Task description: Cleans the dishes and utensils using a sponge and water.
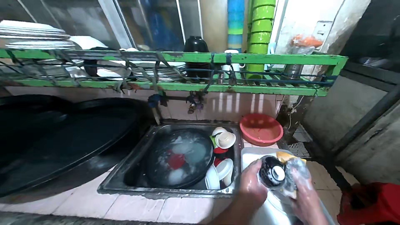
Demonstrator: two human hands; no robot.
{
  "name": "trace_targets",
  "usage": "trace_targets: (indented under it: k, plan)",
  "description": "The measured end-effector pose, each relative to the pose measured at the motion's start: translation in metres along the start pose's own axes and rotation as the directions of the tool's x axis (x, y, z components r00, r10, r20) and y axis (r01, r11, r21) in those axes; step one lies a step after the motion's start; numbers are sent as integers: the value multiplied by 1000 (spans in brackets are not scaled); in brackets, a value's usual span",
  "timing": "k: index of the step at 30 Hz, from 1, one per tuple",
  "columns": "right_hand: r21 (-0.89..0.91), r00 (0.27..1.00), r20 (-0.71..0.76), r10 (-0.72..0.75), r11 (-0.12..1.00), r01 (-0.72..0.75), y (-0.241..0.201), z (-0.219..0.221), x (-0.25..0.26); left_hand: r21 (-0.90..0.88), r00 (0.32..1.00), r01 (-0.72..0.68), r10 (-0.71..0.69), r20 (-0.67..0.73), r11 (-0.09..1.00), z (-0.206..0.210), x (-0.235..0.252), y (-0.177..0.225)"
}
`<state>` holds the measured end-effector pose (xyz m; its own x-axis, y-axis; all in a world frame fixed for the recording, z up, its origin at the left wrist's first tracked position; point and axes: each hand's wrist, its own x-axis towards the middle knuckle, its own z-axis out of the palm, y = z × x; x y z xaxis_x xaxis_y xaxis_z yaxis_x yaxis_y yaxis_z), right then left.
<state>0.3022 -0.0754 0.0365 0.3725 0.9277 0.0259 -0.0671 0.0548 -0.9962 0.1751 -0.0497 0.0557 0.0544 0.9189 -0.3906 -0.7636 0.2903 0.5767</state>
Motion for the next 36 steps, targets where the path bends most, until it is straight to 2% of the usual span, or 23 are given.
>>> trace_targets:
  k: [1, 3, 5, 6, 8, 11, 12, 14, 16, 17, 18, 19, 20, 22, 23, 25, 28, 29, 31, 32, 33, 35, 36]
  plan:
    - [-31, 998, 45, 32, 999, -30, -3, -6, 6, 224, 996, -71, 56, 69, 972, -5, -2, 1]
    - [-197, 994, 103, -28, 979, 48, -7, -7, 17, 616, 979, -186, 93, 179, 765, -4, -2, 7]
    - [-363, 984, 117, -138, 916, 171, -11, -2, 15, 807, 969, -232, 53, 243, 543, 7, -10, 17]
    - [-370, 977, 112, -184, 904, 213, -14, -1, 11, 837, 963, -247, 31, 267, 488, 13, -15, 21]
    - [-181, 989, 65, -130, 974, 140, -14, -3, 13, 782, 950, -291, 71, 303, 552, 15, -21, 24]
    - [216, 997, 27, 77, 973, -81, -27, -3, 5, 462, 924, -363, 249, 290, 810, 12, -16, 18]
    - [192, 999, 16, 28, 981, -30, -29, -2, 4, 410, 930, -344, 247, 272, 845, 7, -11, 14]
    - [-154, 976, 65, -206, 965, 214, -32, -2, 4, 426, 967, -189, 91, 239, 885, -6, 0, 8]
    - [-445, 860, 233, -454, 737, 510, -27, -3, 2, 338, 977, 92, -151, 151, 937, -11, 7, 0]
    - [-467, 828, 285, -482, 685, 559, -22, -2, 1, 250, 962, 198, -236, 134, 948, -12, 8, -3]
    - [-420, 859, 279, -430, 749, 512, -19, 0, 0, 188, 955, 249, -273, 114, 950, -12, 8, -3]
    - [-316, 928, 228, -295, 879, 357, -20, 2, -1, 175, 960, 243, -263, 99, 954, -13, 9, -2]
    - [-180, 980, 160, -116, 973, 145, -22, 3, 0, 207, 972, 191, -213, 94, 960, -14, 10, 0]
    - [57, 986, 93, 137, 988, -143, -33, -2, 2, 361, 977, -51, -28, 211, 931, -21, 14, 5]
    - [92, 978, 78, 195, 975, -202, -37, -6, 5, 474, 947, -221, 72, 312, 852, -26, 17, 9]
    - [-70, 966, 134, 223, 974, -215, -29, -20, 12, 647, 838, -519, 184, 513, 559, -23, 17, 16]
    - [-288, 961, 137, 241, 938, -194, -23, -8, 6, 633, 624, -772, 259, 737, 60, -18, 12, -4]
    - [-310, 971, 132, 200, 939, -151, -24, 0, 0, 634, 620, -770, 315, 718, 71, -18, 12, -13]
    - [-436, 980, 199, 33, 898, 58, -20, 7, -14, 743, 818, -574, 274, 506, 344, -15, 8, -13]
    - [-535, 953, 290, -85, 811, 235, -17, 6, -23, 787, 923, -377, 125, 364, 488, -12, 9, -4]
    - [-604, 895, 395, -206, 676, 422, -13, 3, -30, 794, 966, -182, -46, 255, 580, -9, 14, 4]
    - [-569, 756, 546, -362, 501, 652, -3, -5, -36, 791, 923, 54, -332, 193, 609, -6, 26, 16]
    - [-535, 765, 528, -368, 555, 636, 2, -8, -35, 793, 901, 74, -381, 207, 605, -5, 29, 17]
